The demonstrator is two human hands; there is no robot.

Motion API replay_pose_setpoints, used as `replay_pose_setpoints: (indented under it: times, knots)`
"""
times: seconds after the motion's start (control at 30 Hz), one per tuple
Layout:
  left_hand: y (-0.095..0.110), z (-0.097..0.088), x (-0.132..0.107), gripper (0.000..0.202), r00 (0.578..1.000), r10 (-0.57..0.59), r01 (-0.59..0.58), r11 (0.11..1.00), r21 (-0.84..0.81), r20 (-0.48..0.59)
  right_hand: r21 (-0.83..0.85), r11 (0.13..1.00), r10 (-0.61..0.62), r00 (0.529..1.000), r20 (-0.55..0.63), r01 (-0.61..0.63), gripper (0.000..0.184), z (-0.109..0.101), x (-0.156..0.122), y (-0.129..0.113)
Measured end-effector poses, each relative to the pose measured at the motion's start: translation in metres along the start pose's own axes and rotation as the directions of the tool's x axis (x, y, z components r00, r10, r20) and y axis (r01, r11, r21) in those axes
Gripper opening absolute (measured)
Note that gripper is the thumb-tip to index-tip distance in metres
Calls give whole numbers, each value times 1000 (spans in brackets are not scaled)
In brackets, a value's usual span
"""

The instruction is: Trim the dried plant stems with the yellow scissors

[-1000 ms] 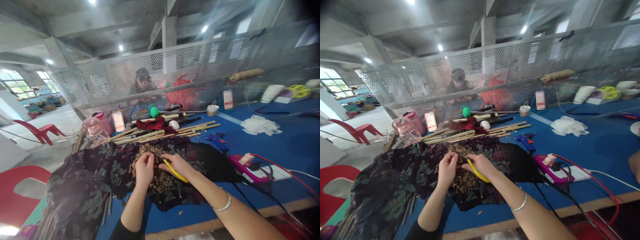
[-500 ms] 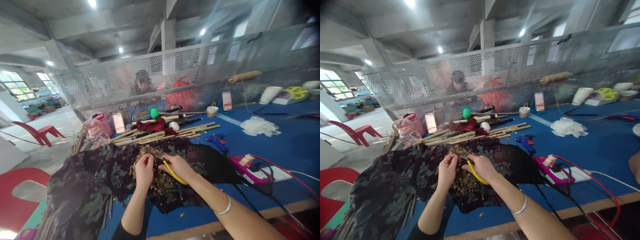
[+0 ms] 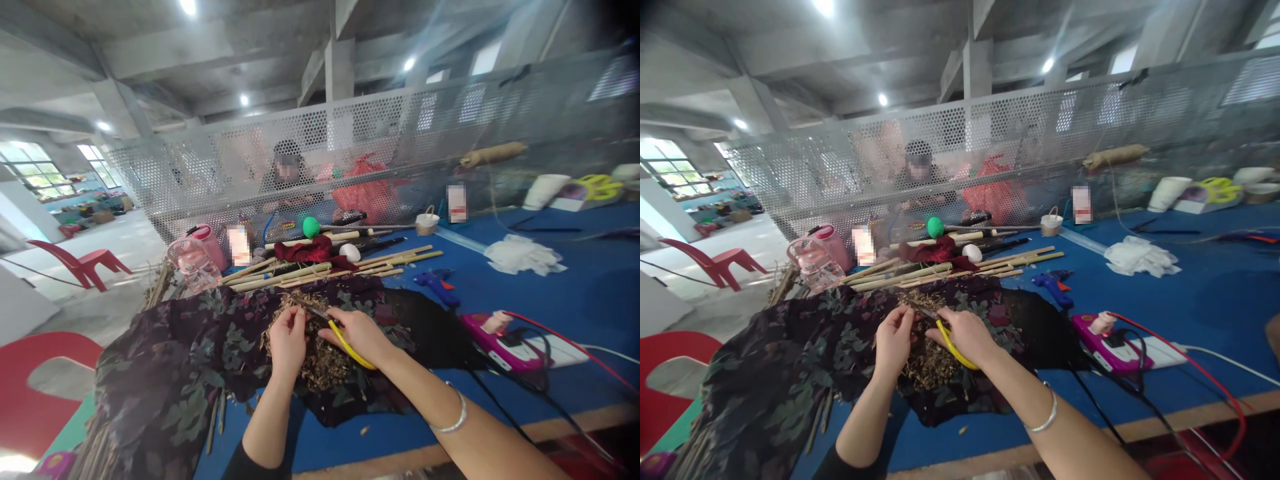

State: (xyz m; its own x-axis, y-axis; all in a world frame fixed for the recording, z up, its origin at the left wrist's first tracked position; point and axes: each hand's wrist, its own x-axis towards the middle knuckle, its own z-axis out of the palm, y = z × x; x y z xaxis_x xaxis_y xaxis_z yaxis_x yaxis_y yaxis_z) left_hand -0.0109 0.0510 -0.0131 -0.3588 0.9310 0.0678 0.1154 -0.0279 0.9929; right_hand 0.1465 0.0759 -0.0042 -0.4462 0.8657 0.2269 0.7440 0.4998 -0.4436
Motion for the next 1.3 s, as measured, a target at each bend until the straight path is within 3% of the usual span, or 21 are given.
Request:
replay_pose_setpoints:
  times: [0.33,0.73,1.1,1.3]
  knots:
    - [-3,1,1,26,997,38,-38,999,1,64,11,998,-59,996,-66,60,58,6,-1,2]
    - [1,1,-2,24,994,48,-53,998,43,102,47,994,-92,992,-83,96,49,7,0,1]
    - [-4,-3,0,24,992,108,-115,988,103,68,127,991,-33,999,43,27,42,4,1,1]
    - [-5,-9,8,27,993,116,-111,987,118,-31,120,993,-21,958,287,-14,59,-35,15,-1]
